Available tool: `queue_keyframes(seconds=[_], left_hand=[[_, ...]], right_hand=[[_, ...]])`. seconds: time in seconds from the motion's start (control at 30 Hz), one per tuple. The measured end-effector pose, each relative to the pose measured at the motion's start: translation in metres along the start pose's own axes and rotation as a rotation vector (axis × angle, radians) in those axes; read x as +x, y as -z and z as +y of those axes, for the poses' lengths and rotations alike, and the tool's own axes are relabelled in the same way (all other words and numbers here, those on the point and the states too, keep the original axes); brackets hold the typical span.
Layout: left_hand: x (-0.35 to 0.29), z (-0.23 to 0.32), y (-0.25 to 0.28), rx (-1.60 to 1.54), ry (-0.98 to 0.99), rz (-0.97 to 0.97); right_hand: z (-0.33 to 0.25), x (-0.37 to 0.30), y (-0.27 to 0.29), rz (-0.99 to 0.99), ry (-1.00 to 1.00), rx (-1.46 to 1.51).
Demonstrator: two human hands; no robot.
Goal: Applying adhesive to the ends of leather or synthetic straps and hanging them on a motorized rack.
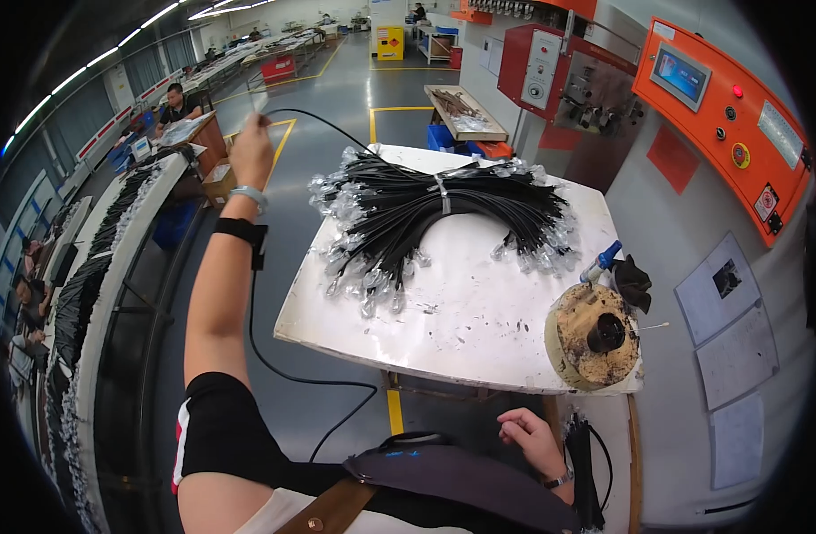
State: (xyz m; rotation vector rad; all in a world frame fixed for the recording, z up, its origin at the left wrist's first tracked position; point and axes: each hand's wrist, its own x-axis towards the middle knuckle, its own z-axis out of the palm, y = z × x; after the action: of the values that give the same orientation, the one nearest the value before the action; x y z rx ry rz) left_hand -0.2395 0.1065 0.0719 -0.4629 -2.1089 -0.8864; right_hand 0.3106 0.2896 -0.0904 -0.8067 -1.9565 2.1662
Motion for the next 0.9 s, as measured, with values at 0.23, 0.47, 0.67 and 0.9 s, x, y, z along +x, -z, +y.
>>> queue_keyframes(seconds=[0.23,0.47,0.67,0.9], left_hand=[[0.019,0.017,0.110,-0.294,-0.077,0.266],[-0.015,0.101,0.185,-0.700,-0.296,-0.115],[-0.138,0.180,0.185,-0.367,-0.677,-0.627],[-0.188,0.162,0.147,-0.558,-0.565,-1.122]], right_hand=[[-0.008,0.024,-0.015,-0.208,0.008,-0.059],[-0.047,0.039,-0.045,-0.227,0.311,-0.100],[-0.130,0.055,-0.099,-0.396,0.827,0.112],[-0.098,0.026,-0.051,-0.551,0.312,0.758]])
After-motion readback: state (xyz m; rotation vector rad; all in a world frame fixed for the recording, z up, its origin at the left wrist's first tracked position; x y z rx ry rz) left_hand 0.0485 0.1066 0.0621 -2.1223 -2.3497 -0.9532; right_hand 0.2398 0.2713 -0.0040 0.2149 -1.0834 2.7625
